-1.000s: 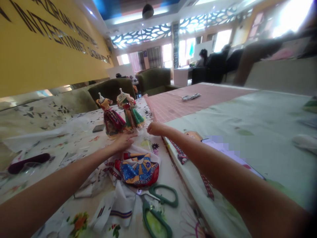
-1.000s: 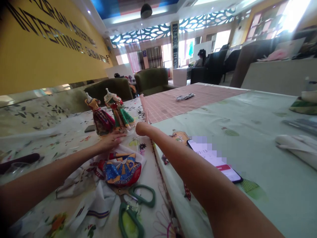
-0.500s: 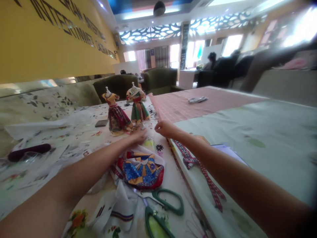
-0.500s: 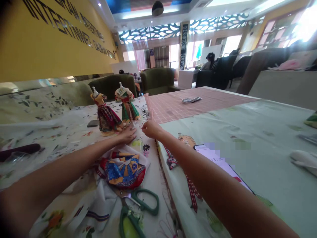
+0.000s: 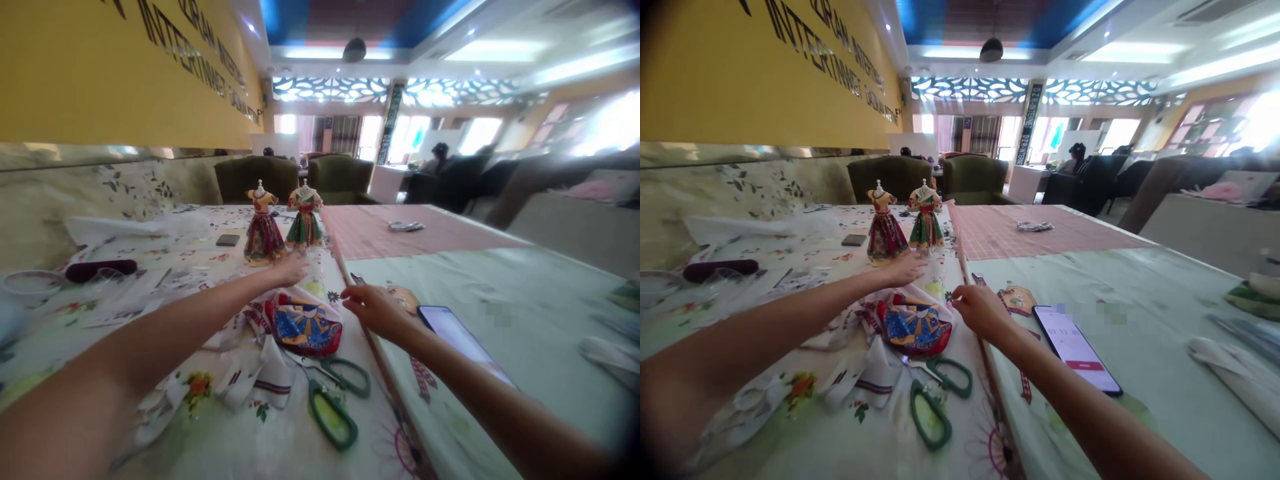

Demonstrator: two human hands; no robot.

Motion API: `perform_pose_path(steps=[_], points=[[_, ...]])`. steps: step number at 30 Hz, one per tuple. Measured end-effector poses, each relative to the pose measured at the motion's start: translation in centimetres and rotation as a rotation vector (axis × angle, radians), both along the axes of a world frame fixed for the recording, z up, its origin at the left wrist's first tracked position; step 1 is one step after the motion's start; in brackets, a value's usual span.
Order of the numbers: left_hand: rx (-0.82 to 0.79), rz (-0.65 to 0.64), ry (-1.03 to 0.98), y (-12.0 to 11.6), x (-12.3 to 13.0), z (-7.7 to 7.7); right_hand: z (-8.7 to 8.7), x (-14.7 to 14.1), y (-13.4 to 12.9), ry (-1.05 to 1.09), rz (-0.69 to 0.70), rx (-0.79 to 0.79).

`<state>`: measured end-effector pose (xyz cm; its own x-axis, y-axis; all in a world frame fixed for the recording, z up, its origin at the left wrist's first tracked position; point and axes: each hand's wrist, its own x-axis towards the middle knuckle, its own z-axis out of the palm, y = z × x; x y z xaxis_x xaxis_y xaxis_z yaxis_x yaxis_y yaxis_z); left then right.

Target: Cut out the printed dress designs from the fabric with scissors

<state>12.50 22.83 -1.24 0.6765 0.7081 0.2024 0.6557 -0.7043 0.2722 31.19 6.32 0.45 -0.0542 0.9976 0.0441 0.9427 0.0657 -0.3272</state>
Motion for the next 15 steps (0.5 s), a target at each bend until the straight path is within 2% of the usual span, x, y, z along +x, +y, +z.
perform_pose_path(steps=[4,7,9,11,15], points=[[-0.025,0.044,-0.093,-5.1,-5.9,3.2,-0.4,-2.8,-5.8,-0.061,0.135,-0.069],[-0.037,0.125,-0.192,-9.7,-10.6,4.4,-1.4,-5.2,-8.9,-0.133,0.220,-0.127],[-0.055,0.176,-0.261,-12.6,-13.1,4.5,-2.0,-6.5,-9.9,-0.181,0.221,-0.136],[-0.138,0.225,-0.397,-15.1,-15.0,4.4,-2.3,-7.3,-10.2,-0.210,0.197,-0.136],[-0.278,0.313,-0.568,-18.2,-17.2,3.6,-1.7,-7.8,-10.1,-0.219,0.144,-0.179]])
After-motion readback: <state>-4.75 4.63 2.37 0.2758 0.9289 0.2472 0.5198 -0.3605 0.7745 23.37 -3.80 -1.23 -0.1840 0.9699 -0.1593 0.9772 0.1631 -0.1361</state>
